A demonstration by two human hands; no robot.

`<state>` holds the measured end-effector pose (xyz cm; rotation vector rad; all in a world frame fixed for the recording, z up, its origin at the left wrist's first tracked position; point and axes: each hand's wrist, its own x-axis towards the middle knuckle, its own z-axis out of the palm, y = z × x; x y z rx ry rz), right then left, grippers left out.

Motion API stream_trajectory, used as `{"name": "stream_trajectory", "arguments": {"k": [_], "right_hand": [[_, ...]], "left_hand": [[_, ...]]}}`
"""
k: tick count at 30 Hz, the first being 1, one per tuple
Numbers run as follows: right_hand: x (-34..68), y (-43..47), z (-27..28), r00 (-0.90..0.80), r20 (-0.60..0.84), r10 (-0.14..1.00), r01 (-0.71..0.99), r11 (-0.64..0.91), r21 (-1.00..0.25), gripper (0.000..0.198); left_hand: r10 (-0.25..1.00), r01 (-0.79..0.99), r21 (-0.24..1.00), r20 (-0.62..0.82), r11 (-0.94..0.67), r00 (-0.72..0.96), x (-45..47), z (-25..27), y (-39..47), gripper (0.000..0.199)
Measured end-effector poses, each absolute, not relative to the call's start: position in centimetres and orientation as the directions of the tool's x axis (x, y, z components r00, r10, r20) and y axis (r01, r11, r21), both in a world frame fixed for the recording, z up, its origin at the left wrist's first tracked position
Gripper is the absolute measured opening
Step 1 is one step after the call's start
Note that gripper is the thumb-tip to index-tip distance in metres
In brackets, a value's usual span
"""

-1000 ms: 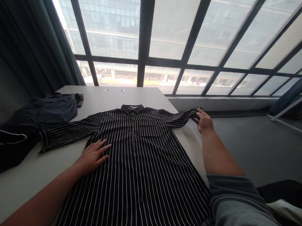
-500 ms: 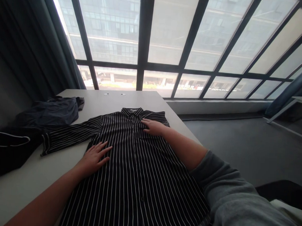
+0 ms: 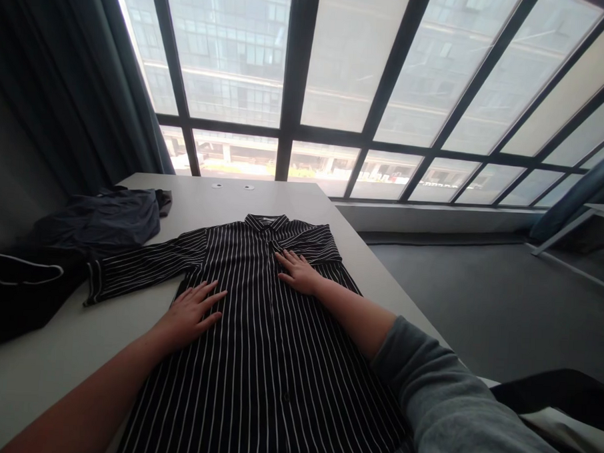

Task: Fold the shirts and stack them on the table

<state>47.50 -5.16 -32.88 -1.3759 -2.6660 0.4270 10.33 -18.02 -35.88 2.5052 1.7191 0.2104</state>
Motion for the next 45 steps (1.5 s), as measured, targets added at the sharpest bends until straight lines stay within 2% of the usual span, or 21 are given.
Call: {"name": "stream_trajectory", "arguments": {"k": [3,6,10,14,17,20,29,36,40,45], "right_hand": [[49.5,-5.4,-33.1,-0.469,0.137,0.872,0.834,0.489,-0.255,0.075],[53.0,-5.6,-33.3,-0.279,0.272,0.921,0.924,0.335,-0.186,0.078],[57.7,-5.3,-33.2,-0.019,0.275,0.961,0.986,0.064,-0.153,0.077],[60.1,-4.1,-32.9,0.150,0.219,0.964,0.976,-0.109,-0.187,0.052],[61.0,-2.9,-32.7,0.161,0.180,0.970,0.972,-0.125,-0.196,0.034],[62.1,-2.2,-32.7,0.142,0.217,0.966,0.979,-0.104,-0.178,0.030],[62.2,-0.7,-31.0,-0.057,0.333,0.941,0.974,0.125,-0.187,0.044],[56.8,6.2,-29.6,-0.046,0.053,0.997,0.981,0.055,-0.184,0.055],[54.8,9.0,-31.8,0.019,-0.101,0.995,0.986,-0.035,-0.164,0.080],[55.2,10.1,-34.4,0.058,-0.151,0.987,0.987,-0.079,-0.140,0.082]], "left_hand": [[0.936,0.924,0.149,0.049,-0.353,0.350,10.3,-35.8,-18.0,0.061],[0.936,0.923,0.154,0.045,-0.352,0.349,10.3,-35.9,-18.0,0.062],[0.934,0.920,0.160,0.056,-0.358,0.354,10.2,-36.0,-17.9,0.062],[0.936,0.925,0.146,0.049,-0.352,0.349,10.2,-36.1,-17.7,0.062],[0.935,0.925,0.133,0.052,-0.355,0.351,10.2,-36.0,-17.7,0.061],[0.934,0.925,0.133,0.057,-0.357,0.353,10.2,-36.1,-17.8,0.061],[0.932,0.918,0.160,0.067,-0.363,0.357,10.0,-36.5,-17.8,0.062],[0.934,0.919,0.166,0.067,-0.358,0.351,10.1,-36.2,-18.0,0.061],[0.936,0.922,0.159,0.057,-0.353,0.349,10.2,-36.0,-18.2,0.060],[0.932,0.917,0.166,0.051,-0.362,0.358,10.4,-35.6,-18.4,0.060]]}}
